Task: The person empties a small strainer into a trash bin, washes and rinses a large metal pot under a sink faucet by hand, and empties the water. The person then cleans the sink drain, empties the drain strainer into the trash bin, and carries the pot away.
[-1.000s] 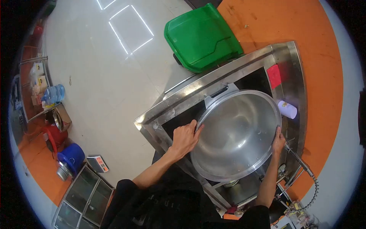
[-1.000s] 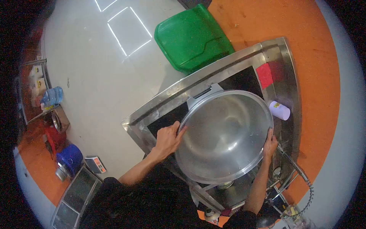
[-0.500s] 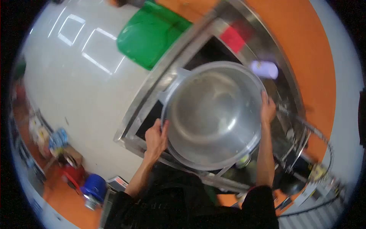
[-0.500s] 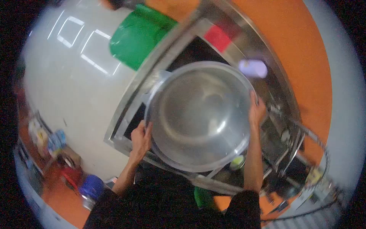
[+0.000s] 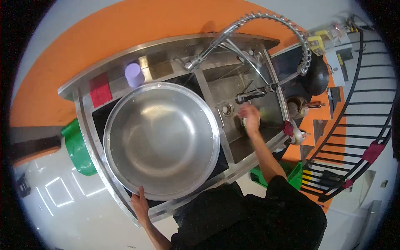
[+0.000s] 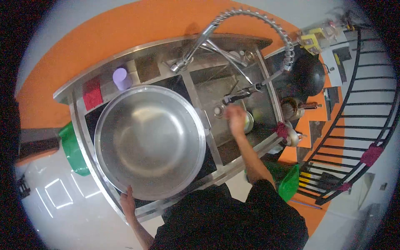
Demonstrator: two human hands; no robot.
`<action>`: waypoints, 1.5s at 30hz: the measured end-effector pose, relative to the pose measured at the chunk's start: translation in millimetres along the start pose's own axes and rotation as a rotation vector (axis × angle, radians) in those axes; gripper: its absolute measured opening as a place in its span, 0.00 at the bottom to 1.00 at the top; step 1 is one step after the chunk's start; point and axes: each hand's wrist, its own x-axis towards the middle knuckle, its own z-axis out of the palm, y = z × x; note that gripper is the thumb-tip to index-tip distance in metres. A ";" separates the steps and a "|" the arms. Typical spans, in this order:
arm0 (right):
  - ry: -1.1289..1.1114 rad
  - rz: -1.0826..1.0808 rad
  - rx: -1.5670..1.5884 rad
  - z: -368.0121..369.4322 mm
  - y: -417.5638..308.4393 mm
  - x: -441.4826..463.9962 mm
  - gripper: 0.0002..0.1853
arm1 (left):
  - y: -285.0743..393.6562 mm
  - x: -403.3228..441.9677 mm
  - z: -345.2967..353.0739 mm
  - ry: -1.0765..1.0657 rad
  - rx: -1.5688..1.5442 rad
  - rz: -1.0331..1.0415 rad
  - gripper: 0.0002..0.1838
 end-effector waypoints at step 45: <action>-0.505 -0.026 0.279 131.9 -169.6 -3.4 0.30 | 382.1 -76.8 89.5 0.191 -0.416 1.403 0.16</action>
